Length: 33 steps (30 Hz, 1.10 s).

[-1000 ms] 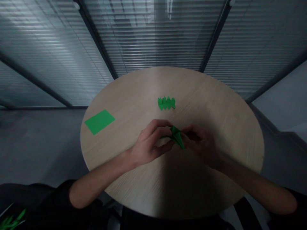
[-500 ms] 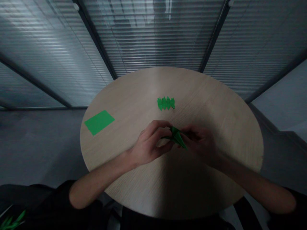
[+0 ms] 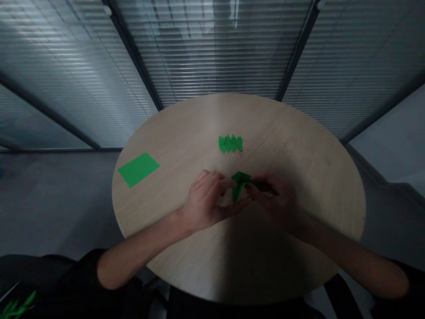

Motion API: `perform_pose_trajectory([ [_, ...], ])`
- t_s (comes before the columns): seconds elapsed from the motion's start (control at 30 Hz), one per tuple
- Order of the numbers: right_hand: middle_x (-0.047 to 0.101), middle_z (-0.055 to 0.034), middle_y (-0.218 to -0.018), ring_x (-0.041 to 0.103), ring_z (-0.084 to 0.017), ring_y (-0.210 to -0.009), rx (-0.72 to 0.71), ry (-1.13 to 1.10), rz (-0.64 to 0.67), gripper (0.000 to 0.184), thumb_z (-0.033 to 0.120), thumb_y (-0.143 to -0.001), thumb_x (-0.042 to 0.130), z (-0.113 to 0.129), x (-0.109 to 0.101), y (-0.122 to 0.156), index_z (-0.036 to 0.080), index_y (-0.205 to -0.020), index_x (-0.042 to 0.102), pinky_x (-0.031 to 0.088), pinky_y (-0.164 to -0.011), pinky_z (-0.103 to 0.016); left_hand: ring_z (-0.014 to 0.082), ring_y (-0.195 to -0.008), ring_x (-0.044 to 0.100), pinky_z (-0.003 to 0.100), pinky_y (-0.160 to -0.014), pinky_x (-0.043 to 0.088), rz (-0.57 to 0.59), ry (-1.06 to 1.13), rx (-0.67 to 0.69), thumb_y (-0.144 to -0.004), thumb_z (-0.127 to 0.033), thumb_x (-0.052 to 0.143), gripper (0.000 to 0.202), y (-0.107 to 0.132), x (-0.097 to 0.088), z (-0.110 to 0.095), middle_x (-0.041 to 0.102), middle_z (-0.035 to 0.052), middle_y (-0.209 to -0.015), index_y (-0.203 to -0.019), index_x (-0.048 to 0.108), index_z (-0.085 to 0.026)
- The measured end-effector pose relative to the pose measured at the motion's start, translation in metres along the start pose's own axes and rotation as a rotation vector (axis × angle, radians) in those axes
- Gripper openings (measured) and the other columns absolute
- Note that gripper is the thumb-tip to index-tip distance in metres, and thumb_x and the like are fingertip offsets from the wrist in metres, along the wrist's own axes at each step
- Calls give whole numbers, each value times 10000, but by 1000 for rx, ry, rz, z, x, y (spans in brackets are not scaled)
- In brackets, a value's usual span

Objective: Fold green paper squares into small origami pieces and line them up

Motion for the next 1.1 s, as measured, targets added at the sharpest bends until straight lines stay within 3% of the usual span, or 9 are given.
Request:
perform_pose_trajectory([
  [0.13, 752, 14, -792, 727, -139, -667, -92, 85, 4, 106, 299, -919, 767, 4, 0, 0, 232, -950, 691, 569, -614, -242, 135, -652, 597, 269, -567, 447, 30, 88, -34, -956, -187, 670, 91, 1, 2, 1, 654, 15, -788, -1023, 609, -195],
  [0.3, 703, 13, -802, 665, -125, -641, -333, 91, 91, 170, 154, -904, 672, 17, -7, -2, 228, -1056, 656, 558, -599, -248, 116, -703, 606, 238, -626, 494, 16, 191, -185, -941, -73, 621, 128, -1, -1, 6, 638, 6, -811, -985, 586, -188],
  [0.37, 645, 18, -789, 617, -115, -638, -310, 134, 9, 138, 141, -921, 646, 19, -12, -5, 233, -1022, 662, 536, -584, -242, 119, -724, 598, 244, -651, 502, 4, 212, -250, -942, -74, 616, 129, -1, 0, 8, 628, 3, -819, -984, 582, -191],
  [0.47, 641, -26, -980, 622, -136, -772, -210, 120, -72, 207, 211, -931, 690, 17, -17, -8, 249, -1134, 673, 585, -672, -268, 125, -758, 593, 254, -666, 510, 23, 285, -296, -961, -90, 600, 118, 0, 3, 10, 633, 14, -859, -1008, 584, -197],
  [0.57, 634, -72, -1251, 665, -177, -1014, -123, -36, 52, 337, 268, -978, 659, 11, -13, -10, 289, -1313, 630, 634, -851, -322, 131, -769, 609, 260, -662, 528, 66, 371, -291, -981, -101, 584, 122, 1, 6, 9, 652, 31, -892, -1048, 578, -202],
  [0.63, 631, -78, -1313, 676, -187, -1103, -104, -136, 159, 353, 280, -1011, 623, 9, -10, -9, 305, -1363, 614, 633, -913, -333, 138, -776, 629, 269, -662, 546, 82, 413, -277, -990, -107, 580, 114, 1, 6, 8, 665, 45, -902, -1051, 569, -202],
  [0.77, 680, -67, -1212, 715, -180, -1074, -129, -198, 222, 289, 266, -1019, 627, 10, -6, -9, 286, -1306, 654, 642, -892, -310, 151, -789, 660, 282, -663, 567, 89, 426, -237, -999, -114, 560, 84, -2, 3, 7, 676, 62, -893, -1017, 580, -193],
  [0.97, 726, -38, -1061, 723, -182, -966, -240, -24, 95, 220, 215, -955, 694, 15, -7, -10, 258, -1170, 679, 638, -874, -362, 159, -829, 685, 287, -670, 606, 81, 435, -214, -946, -67, 573, 150, -7, -1, 3, 680, 80, -948, -1015, 615, -194],
  [1.1, 721, -39, -1036, 718, -194, -943, -242, 43, 62, 212, 234, -944, 696, 13, -8, -9, 251, -1153, 664, 638, -845, -379, 195, -891, 697, 341, -710, 637, 125, 416, -161, -859, -93, 644, 221, -9, -2, 1, 678, 100, -1030, -1058, 635, -190],
])
Point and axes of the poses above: each hand's wrist, its own y-axis away from the middle knuckle, its own x-axis out of the palm, z = x × y, the point moved 2 cm from there along -y, towards the middle knuckle
